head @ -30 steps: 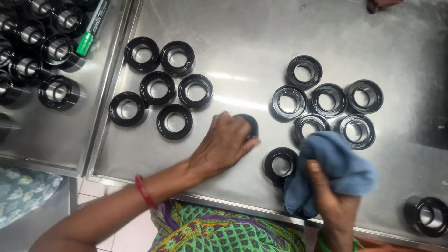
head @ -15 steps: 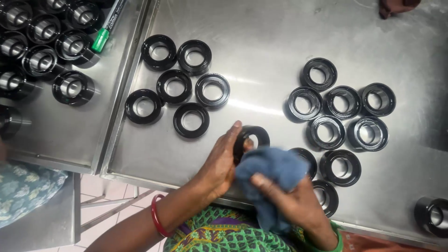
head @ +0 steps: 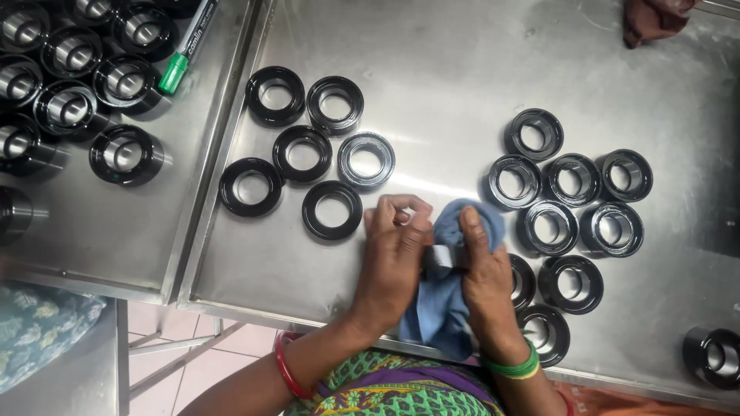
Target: Cleaning metal components with a cloth and labeling them with a marker at an assembly station.
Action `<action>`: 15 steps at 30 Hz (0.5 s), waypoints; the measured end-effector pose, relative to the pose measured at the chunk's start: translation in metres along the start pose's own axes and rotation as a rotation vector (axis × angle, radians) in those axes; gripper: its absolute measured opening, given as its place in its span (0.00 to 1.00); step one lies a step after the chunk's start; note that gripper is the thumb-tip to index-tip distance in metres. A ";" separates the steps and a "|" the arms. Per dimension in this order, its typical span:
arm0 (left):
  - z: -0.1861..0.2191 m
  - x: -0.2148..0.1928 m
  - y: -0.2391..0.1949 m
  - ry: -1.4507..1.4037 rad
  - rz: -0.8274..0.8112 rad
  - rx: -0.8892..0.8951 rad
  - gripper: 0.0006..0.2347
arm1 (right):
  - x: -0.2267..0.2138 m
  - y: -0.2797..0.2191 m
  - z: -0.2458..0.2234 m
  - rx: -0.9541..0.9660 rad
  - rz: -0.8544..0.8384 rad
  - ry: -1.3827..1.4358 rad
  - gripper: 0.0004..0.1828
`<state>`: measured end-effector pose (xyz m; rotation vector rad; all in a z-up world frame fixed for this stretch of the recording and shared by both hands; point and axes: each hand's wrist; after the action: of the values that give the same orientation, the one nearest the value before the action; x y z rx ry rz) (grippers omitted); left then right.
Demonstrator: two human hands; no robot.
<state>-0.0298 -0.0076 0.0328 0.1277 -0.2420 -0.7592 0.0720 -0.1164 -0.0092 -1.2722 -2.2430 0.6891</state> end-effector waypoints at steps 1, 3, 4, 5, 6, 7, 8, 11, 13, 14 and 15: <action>0.004 -0.001 0.003 0.282 -0.037 0.242 0.16 | 0.000 -0.001 -0.001 -0.077 -0.003 -0.109 0.22; 0.006 0.000 0.003 0.562 -0.075 0.479 0.15 | -0.001 -0.004 -0.004 -0.149 -0.005 -0.222 0.26; 0.004 0.001 0.004 0.466 -0.052 0.353 0.14 | 0.000 -0.006 -0.008 -0.149 -0.028 -0.237 0.29; 0.003 0.002 0.005 0.370 -0.030 0.226 0.13 | 0.000 -0.007 -0.011 -0.149 -0.051 -0.251 0.32; -0.008 0.005 0.003 0.370 -0.026 0.230 0.13 | 0.005 -0.011 -0.015 -0.154 -0.054 -0.254 0.32; -0.018 0.008 0.000 0.004 0.086 -0.104 0.13 | 0.009 -0.016 -0.018 -0.055 -0.030 -0.150 0.34; -0.027 0.009 -0.001 -0.362 0.190 -0.430 0.13 | 0.016 -0.020 -0.021 0.042 -0.014 -0.042 0.35; -0.060 0.012 -0.017 -0.820 0.365 -0.641 0.13 | 0.017 -0.026 -0.012 0.218 -0.032 0.233 0.35; -0.052 0.020 -0.019 -0.819 0.347 -0.617 0.13 | 0.014 -0.034 -0.015 0.142 -0.049 0.228 0.34; -0.048 0.024 -0.022 -0.814 0.335 -0.595 0.15 | 0.013 -0.039 -0.016 0.073 -0.068 0.222 0.33; -0.041 0.027 -0.023 -0.817 0.337 -0.597 0.15 | 0.009 -0.043 -0.013 0.074 -0.067 0.220 0.33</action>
<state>-0.0158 -0.0419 -0.0070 -0.7883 -0.7750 -0.4853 0.0487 -0.1252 0.0290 -1.1720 -2.0530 0.5722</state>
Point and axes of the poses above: each hand's wrist, its own y-axis towards the middle knuckle, its own x-axis out of the palm, z = x × y, and after that the axes turned 11 degrees about x, right-handed
